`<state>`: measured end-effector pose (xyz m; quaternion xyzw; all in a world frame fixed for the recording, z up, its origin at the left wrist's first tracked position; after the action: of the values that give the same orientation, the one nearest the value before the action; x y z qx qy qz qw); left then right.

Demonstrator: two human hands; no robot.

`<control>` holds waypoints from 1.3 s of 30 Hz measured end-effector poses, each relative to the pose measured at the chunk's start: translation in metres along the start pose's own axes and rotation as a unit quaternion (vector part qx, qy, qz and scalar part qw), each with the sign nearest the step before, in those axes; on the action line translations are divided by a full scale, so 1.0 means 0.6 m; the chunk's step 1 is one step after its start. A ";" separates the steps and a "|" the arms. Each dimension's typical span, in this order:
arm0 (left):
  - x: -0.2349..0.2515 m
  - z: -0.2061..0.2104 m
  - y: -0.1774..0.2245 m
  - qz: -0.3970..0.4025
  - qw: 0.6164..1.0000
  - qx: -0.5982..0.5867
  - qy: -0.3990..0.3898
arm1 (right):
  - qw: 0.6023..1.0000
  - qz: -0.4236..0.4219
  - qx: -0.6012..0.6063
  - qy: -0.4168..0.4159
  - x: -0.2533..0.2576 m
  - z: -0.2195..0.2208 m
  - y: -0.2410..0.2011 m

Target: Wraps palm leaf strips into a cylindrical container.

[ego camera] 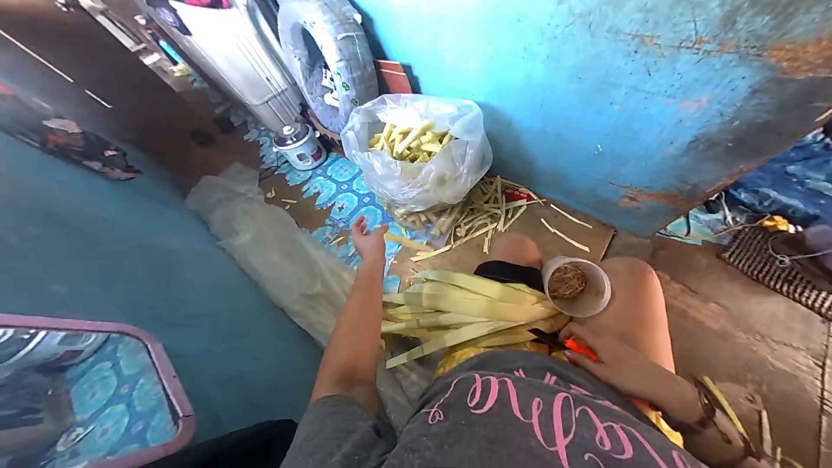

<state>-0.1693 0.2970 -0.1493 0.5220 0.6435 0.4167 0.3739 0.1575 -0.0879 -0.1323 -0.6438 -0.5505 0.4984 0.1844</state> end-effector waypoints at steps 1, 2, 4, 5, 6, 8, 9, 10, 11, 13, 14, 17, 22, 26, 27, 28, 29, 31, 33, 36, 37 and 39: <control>-0.011 -0.010 -0.009 0.022 0.999 0.042 -0.007 | 1.000 0.008 -0.014 -0.013 0.001 0.001 0.005; -0.027 -0.013 -0.011 0.044 0.996 0.076 -0.030 | 0.999 0.017 -0.028 -0.023 0.001 0.002 0.010; -0.083 -0.005 0.008 0.094 0.981 0.132 -0.109 | 0.998 0.030 -0.046 -0.026 0.000 0.006 0.017; -0.118 0.004 0.023 0.120 0.968 0.152 -0.157 | 0.998 0.028 -0.050 -0.022 0.001 0.007 0.017; -0.155 0.014 0.040 0.143 0.953 0.169 -0.205 | 0.998 0.022 -0.051 -0.016 0.002 0.007 0.016; -0.231 0.036 0.074 0.185 0.919 0.181 -0.298 | 0.999 -0.002 -0.042 0.004 -0.001 0.002 0.014; -0.270 0.044 0.091 0.217 0.898 0.182 -0.336 | 0.999 -0.016 -0.029 0.020 -0.006 -0.003 0.010; -0.306 0.053 0.103 0.250 0.877 0.183 -0.368 | 0.999 -0.027 -0.009 0.038 -0.012 -0.010 0.008; -0.336 0.064 0.111 0.280 0.854 0.187 -0.397 | 0.998 -0.035 0.013 0.055 -0.019 -0.020 0.006; -0.374 0.092 0.111 0.332 0.810 0.232 -0.425 | 0.993 -0.050 0.049 0.094 -0.030 -0.042 0.008; -0.383 0.108 0.103 0.346 0.785 0.283 -0.429 | 0.991 -0.050 0.057 0.110 -0.034 -0.052 0.011; -0.397 0.138 0.082 0.348 0.734 0.395 -0.430 | 0.986 -0.056 0.057 0.144 -0.051 -0.074 0.009; -0.430 0.117 0.165 0.434 0.737 0.309 -0.415 | 0.955 -0.160 0.034 0.247 -0.073 -0.104 -0.069; -0.476 0.115 0.239 0.374 0.719 0.178 -0.559 | 0.933 -0.296 0.015 0.203 -0.043 -0.076 -0.174; -0.481 0.110 0.257 0.365 0.718 0.136 -0.577 | 0.932 -0.318 0.033 0.173 -0.036 -0.065 -0.197; -0.480 0.101 0.277 0.364 0.720 0.092 -0.583 | 0.928 -0.338 0.056 0.144 -0.032 -0.058 -0.217; -0.475 0.087 0.297 0.367 0.727 0.048 -0.579 | 0.923 -0.356 0.080 0.121 -0.031 -0.058 -0.231; -0.453 0.048 0.334 0.378 0.742 -0.005 -0.554 | 0.915 -0.374 0.102 0.110 -0.039 -0.075 -0.241; -0.423 0.005 0.359 0.399 0.752 -0.015 -0.524 | 0.920 -0.362 0.071 0.131 -0.058 -0.103 -0.238; -0.357 -0.049 0.375 0.434 0.782 0.004 -0.448 | 0.926 -0.327 0.050 0.183 -0.102 -0.162 -0.225; -0.329 -0.065 0.376 0.441 0.795 0.011 -0.416 | 0.931 -0.312 0.052 0.184 -0.118 -0.180 -0.216; -0.267 -0.097 0.364 0.443 0.836 0.047 -0.322 | 0.942 -0.261 0.048 0.205 -0.147 -0.215 -0.191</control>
<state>-0.1156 0.1542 0.0821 0.8728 0.2056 0.3156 0.3104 0.2151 -0.0894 0.0525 -0.5566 -0.6248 0.3158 0.4473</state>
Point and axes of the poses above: each hand's wrist, its own x-axis towards the middle knuckle, its own z-axis out of the palm, y = z × x, the point moved 7 cm from there along x, towards the middle knuckle, and after that the axes turned 12 degrees about x, right-handed, at the moved point
